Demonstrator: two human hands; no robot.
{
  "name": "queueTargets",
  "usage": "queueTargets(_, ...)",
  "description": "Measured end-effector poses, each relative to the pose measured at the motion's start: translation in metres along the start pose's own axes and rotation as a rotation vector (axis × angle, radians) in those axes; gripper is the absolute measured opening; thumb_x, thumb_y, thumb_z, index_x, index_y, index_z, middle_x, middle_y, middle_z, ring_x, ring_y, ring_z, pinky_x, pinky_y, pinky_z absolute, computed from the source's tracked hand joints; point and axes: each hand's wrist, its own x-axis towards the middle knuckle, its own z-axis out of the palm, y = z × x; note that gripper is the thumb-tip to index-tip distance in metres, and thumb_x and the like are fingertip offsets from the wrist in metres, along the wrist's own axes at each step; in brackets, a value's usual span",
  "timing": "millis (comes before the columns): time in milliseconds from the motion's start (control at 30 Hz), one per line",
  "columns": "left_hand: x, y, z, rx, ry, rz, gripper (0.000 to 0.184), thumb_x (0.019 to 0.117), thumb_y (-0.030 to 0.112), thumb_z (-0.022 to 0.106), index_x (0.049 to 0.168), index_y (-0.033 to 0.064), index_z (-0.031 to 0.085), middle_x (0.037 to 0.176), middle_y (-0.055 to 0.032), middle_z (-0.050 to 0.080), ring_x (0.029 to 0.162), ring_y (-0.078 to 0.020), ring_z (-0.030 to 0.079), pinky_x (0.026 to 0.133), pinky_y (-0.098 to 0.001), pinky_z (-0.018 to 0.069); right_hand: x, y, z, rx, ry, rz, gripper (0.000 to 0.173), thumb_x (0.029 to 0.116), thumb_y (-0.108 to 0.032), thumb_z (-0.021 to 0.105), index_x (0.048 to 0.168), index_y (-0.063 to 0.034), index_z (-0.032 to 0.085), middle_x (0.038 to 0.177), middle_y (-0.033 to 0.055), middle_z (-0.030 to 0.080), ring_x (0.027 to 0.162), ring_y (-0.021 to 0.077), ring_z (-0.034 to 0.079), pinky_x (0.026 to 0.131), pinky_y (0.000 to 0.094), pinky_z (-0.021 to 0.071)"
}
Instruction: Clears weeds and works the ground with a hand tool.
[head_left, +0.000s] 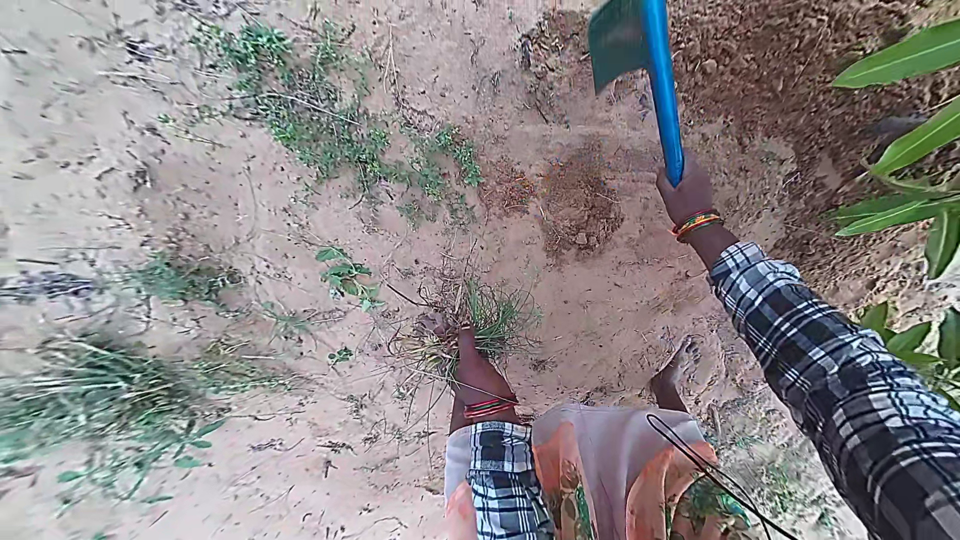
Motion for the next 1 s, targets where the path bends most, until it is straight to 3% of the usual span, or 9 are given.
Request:
queueTargets(100,0.001,0.005,0.004,-0.028,0.044,-0.027,0.031,0.1026,0.017,0.061,0.129,0.0007,0.058,0.116,-0.0111,0.066,0.105,-0.0158,0.066,0.089,-0.0364,0.0567,-0.006,0.068,-0.017,-0.188,-0.268,0.143,0.047,0.1038,-0.02,0.059,0.142,0.0066,0.05,0.122,0.0381,0.062,0.114,0.0563,0.062,0.097,0.0719,0.0459)
queueTargets(200,0.006,0.011,0.008,-0.055,0.043,-0.014,0.035,0.1021,0.016,0.062,0.133,0.0005,0.055,0.12,-0.0127,0.065,0.107,-0.0174,0.065,0.092,-0.037,0.056,-0.028,0.099,-0.025,-0.217,-0.33,0.245,0.042,0.1024,-0.02,0.062,0.135,0.0058,0.056,0.115,0.0371,0.064,0.108,0.0545,0.064,0.093,0.0712,0.0467)
queueTargets(300,0.009,0.015,0.007,-0.051,0.041,0.002,0.033,0.1024,0.017,0.062,0.131,-0.0004,0.057,0.12,-0.013,0.065,0.107,-0.0171,0.065,0.093,-0.0355,0.0556,-0.047,0.077,-0.029,-0.156,-0.223,0.27,0.037,0.1029,-0.02,0.062,0.128,0.0065,0.058,0.107,0.0354,0.065,0.101,0.053,0.065,0.088,0.0703,0.0472)
queueTargets(567,0.011,0.016,0.005,-0.097,0.026,0.067,0.029,0.1036,0.011,0.056,0.129,-0.0028,0.055,0.115,-0.0112,0.066,0.101,-0.0145,0.067,0.089,-0.0327,0.0578,0.021,-0.036,-0.041,0.083,0.061,0.148,0.045,0.1027,-0.026,0.06,0.137,0.0033,0.055,0.115,0.0296,0.066,0.105,0.0442,0.065,0.094,0.0637,0.0479)
queueTargets(667,-0.001,0.028,0.0,-0.089,0.029,0.053,0.032,0.1045,0.011,0.055,0.132,-0.0043,0.052,0.119,-0.011,0.063,0.102,-0.0121,0.065,0.09,-0.0298,0.0561,-0.014,-0.06,-0.029,0.217,0.002,0.131,0.043,0.1019,-0.028,0.062,0.132,0.0025,0.056,0.097,0.0234,0.064,0.079,0.0344,0.063,0.075,0.0566,0.0507)
queueTargets(767,-0.01,0.037,-0.006,-0.132,0.083,0.019,0.027,0.1046,0.009,0.053,0.127,-0.0058,0.054,0.115,-0.0114,0.063,0.1,-0.0117,0.064,0.088,-0.0289,0.0555,-0.075,-0.07,-0.003,0.409,-0.224,0.133,0.041,0.1039,-0.028,0.061,0.132,0.0004,0.053,0.078,0.0083,0.057,0.053,0.0156,0.054,0.054,0.0357,0.0525)
queueTargets(800,-0.01,0.037,-0.01,-0.156,0.106,0.003,0.025,0.1044,0.008,0.054,0.125,-0.007,0.055,0.113,-0.0127,0.064,0.098,-0.0127,0.065,0.086,-0.0291,0.0562,-0.096,-0.073,0.008,0.475,-0.324,0.173,0.033,0.1049,-0.028,0.059,0.124,-0.0008,0.054,0.069,0.0015,0.05,0.048,0.0108,0.047,0.049,0.0299,0.0485)
queueTargets(867,-0.011,0.043,-0.017,-0.195,0.164,-0.069,0.02,0.1046,0.007,0.053,0.12,-0.0059,0.057,0.108,-0.0108,0.063,0.095,-0.0116,0.065,0.085,-0.0273,0.0551,-0.131,-0.083,0.029,0.489,-0.492,0.3,0.024,0.1075,-0.025,0.056,0.109,-0.0014,0.055,0.059,-0.0041,0.041,0.043,0.0065,0.041,0.045,0.0238,0.0427)
queueTargets(1000,0.019,0.023,-0.049,-0.293,0.208,-0.069,0.026,0.1041,0.009,0.057,0.124,-0.0076,0.056,0.112,-0.013,0.064,0.1,-0.0138,0.064,0.09,-0.0295,0.055,-0.181,-0.109,0.073,0.32,-0.584,0.378,0.026,0.1049,-0.026,0.062,0.105,-0.001,0.056,0.06,-0.0023,0.043,0.043,0.0075,0.041,0.044,0.0232,0.0405)
